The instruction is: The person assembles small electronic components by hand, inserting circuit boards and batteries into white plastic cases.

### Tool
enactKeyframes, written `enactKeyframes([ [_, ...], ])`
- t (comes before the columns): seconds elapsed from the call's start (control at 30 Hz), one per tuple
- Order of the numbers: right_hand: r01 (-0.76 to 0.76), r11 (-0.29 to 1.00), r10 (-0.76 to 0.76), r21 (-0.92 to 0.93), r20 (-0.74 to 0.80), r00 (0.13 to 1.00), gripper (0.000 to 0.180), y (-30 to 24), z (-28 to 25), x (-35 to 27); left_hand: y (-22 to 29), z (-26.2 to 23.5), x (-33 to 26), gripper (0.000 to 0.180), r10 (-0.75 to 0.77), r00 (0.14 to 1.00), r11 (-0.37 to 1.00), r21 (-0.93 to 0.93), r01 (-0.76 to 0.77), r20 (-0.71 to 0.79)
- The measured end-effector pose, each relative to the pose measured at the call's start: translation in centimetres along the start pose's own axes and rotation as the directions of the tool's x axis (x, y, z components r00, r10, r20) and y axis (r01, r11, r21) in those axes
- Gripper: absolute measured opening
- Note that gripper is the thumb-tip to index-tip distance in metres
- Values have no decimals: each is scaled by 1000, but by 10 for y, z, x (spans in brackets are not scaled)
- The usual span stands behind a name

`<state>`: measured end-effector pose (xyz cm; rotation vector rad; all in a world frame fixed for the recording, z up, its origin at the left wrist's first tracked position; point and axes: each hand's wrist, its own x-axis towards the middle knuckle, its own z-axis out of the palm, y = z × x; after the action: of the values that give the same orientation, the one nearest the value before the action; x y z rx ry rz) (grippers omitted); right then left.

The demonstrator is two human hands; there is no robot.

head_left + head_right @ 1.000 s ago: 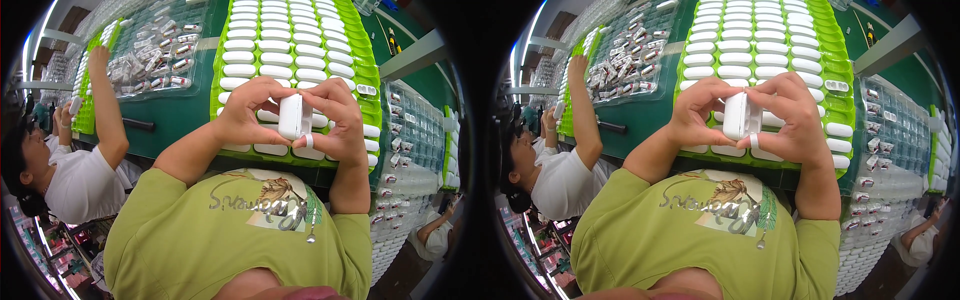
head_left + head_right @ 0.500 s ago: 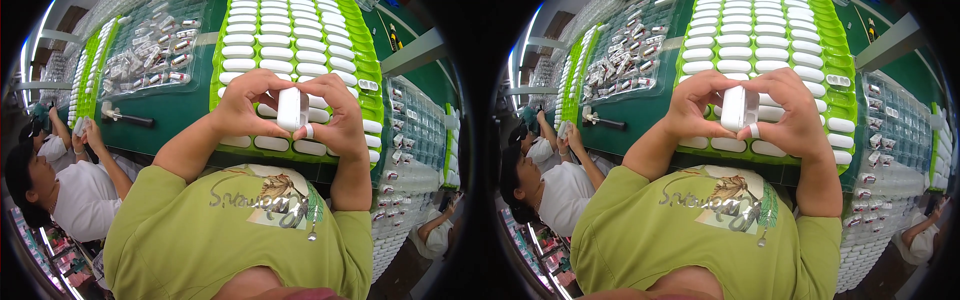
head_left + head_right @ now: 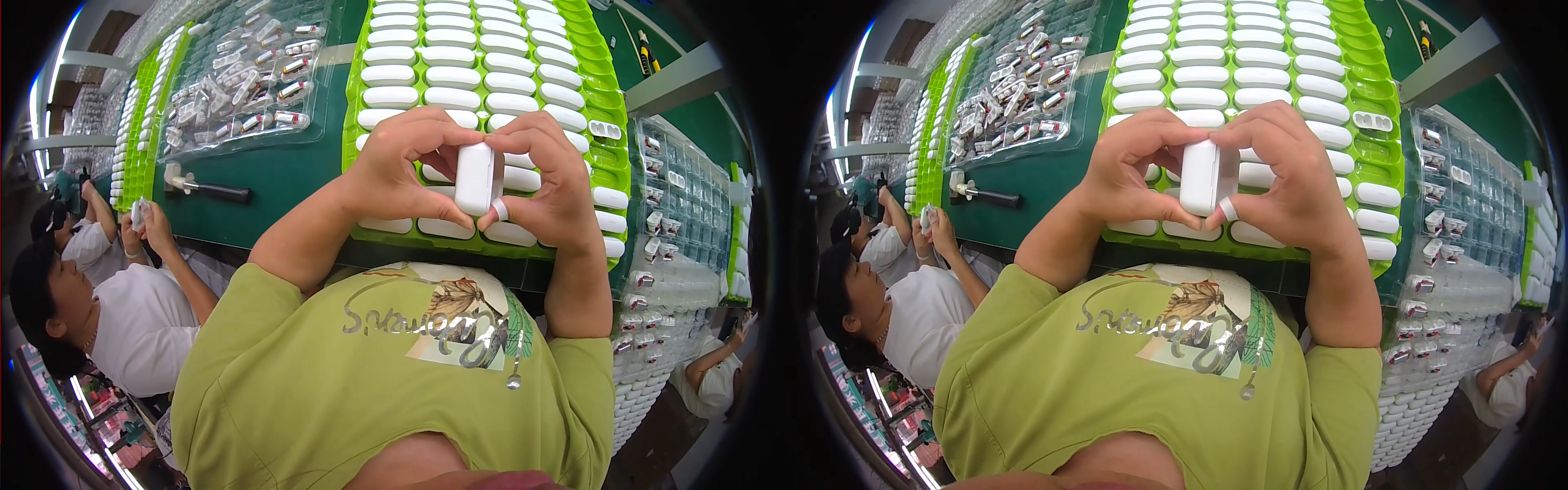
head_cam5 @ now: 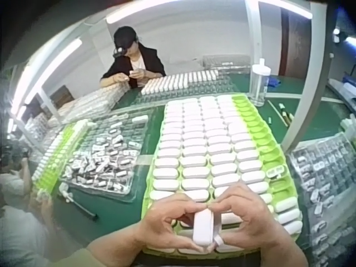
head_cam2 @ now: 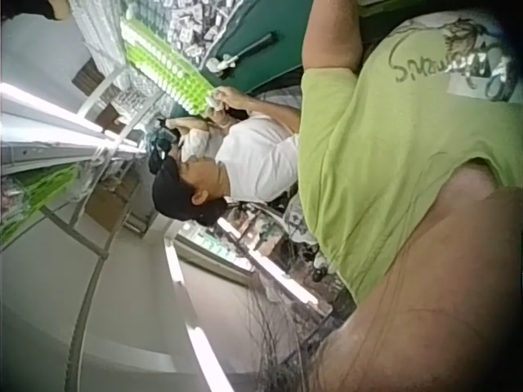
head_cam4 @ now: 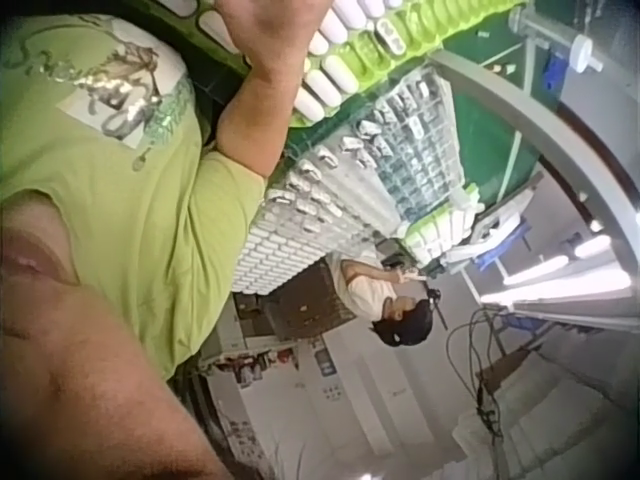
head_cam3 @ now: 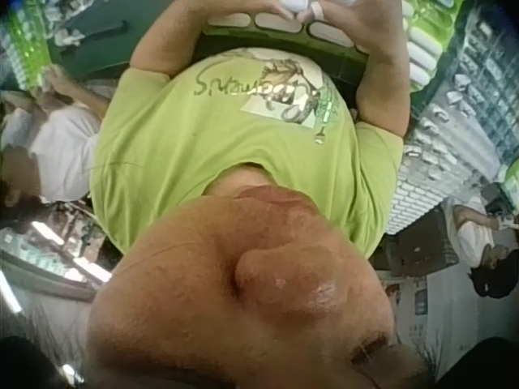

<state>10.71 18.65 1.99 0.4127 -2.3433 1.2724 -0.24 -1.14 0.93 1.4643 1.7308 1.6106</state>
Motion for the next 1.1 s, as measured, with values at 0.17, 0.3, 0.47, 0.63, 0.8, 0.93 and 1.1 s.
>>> enactKeyframes([
  [0.17,-67,982,72,176,-22,997,55,0,4,-3,-1,0,-1,70,18,1000,997,-73,-20,-21],
  [0.3,-92,986,98,142,-32,995,52,1,2,0,-10,4,0,79,-51,998,993,-113,45,-49],
  [0.47,4,999,-10,-51,-121,993,36,2,3,0,-11,11,4,76,-116,967,991,-98,96,-228],
  [0.63,2,998,-15,-63,-197,980,19,-2,6,1,-18,12,4,65,-35,911,985,-170,-39,-410],
  [0.8,67,992,-87,-104,-200,976,25,-1,10,3,-10,14,4,65,-57,900,947,-309,-88,-431],
  [0.93,138,969,-196,-202,-302,933,39,1,13,1,-3,14,4,55,163,892,987,58,-153,-421],
  [1.1,266,924,-343,-275,-291,893,38,-9,6,10,17,12,35,29,512,766,812,510,-284,-389],
])
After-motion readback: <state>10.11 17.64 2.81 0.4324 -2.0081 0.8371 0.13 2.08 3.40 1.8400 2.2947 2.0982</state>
